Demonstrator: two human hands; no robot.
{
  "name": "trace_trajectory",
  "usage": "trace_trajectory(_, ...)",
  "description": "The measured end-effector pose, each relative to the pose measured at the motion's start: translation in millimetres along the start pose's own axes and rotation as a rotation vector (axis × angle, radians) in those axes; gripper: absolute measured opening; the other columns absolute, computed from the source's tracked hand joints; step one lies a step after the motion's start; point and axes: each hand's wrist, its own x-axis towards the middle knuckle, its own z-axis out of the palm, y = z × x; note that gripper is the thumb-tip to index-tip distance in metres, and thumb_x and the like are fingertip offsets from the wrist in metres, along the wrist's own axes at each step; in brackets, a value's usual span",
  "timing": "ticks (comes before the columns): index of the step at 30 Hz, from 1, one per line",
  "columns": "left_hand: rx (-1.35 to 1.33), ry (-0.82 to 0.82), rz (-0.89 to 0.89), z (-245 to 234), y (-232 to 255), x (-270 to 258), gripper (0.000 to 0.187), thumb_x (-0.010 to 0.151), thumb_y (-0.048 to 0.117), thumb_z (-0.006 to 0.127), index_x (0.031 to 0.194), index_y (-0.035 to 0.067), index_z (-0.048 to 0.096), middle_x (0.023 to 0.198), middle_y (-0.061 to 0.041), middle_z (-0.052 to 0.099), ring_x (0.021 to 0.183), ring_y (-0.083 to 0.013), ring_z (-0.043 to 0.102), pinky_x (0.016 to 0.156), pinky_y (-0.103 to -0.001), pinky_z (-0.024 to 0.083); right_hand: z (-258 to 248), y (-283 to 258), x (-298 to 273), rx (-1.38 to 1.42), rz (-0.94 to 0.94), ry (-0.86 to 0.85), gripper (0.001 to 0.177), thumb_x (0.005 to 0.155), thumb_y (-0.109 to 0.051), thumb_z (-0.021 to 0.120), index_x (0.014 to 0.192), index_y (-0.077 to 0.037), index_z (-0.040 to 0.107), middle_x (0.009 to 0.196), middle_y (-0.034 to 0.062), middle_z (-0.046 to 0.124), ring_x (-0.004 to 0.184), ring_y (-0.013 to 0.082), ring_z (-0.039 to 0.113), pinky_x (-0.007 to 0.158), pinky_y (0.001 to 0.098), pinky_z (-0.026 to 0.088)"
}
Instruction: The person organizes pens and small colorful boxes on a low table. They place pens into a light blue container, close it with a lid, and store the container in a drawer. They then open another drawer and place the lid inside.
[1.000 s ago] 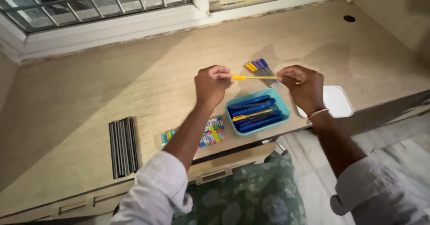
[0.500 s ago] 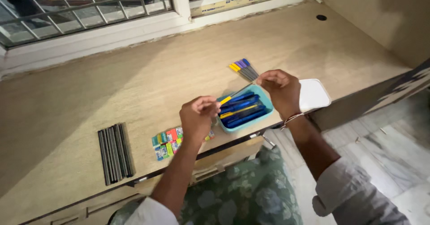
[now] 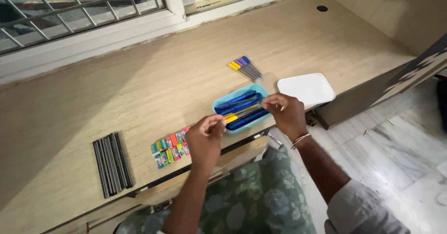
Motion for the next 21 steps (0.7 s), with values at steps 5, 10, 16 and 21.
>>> trace_trajectory(5, 0.011, 0.025, 0.091, 9.0, -12.3, -0.4, 0.017, 0.091, 0.006, 0.074, 0.106, -0.002, 0.075, 0.088, -0.009, 0.080, 0.073, -0.0086, 0.072, 0.067, -0.023, 0.058, -0.2, -0.9, -7.6, -0.023, -0.070, 0.031, 0.010, 0.091, -0.011, 0.074, 0.100, -0.008, 0.078, 0.093, 0.0019, 0.081, 0.084, 0.0108, 0.077, 0.067, 0.0253, 0.053)
trace_trajectory(10, 0.116, 0.041, 0.076, 12.9, -10.5, -2.2, 0.017, 0.090, 0.008, 0.075, 0.105, 0.000, 0.077, 0.086, -0.008, 0.081, 0.071, -0.0095, 0.072, 0.066, -0.024, 0.057, -1.2, -0.9, -6.9, -0.081, -0.046, 0.018, 0.012, 0.092, -0.014, 0.072, 0.102, -0.008, 0.077, 0.095, 0.0024, 0.081, 0.085, 0.0131, 0.078, 0.066, 0.0272, 0.053)
trace_trajectory(16, 0.193, 0.051, 0.186, 14.7, -10.5, -4.6, 0.019, 0.091, 0.012, 0.076, 0.106, 0.001, 0.077, 0.093, -0.011, 0.081, 0.076, -0.0108, 0.077, 0.070, -0.024, 0.060, -0.6, -2.6, -8.7, -0.142, -0.119, 0.036, 0.013, 0.094, -0.016, 0.071, 0.102, -0.008, 0.076, 0.095, 0.0075, 0.080, 0.075, 0.0213, 0.075, 0.064, 0.0323, 0.054)
trace_trajectory(21, 0.248, 0.018, 0.151, 14.0, -10.6, -4.0, 0.019, 0.092, 0.013, 0.075, 0.106, 0.002, 0.078, 0.092, -0.011, 0.082, 0.074, -0.0123, 0.077, 0.067, -0.025, 0.060, -0.6, -7.5, -10.2, -0.160, -0.138, 0.039, 0.013, 0.095, -0.015, 0.068, 0.102, -0.007, 0.076, 0.093, 0.0102, 0.078, 0.072, 0.0259, 0.073, 0.065, 0.0348, 0.055)
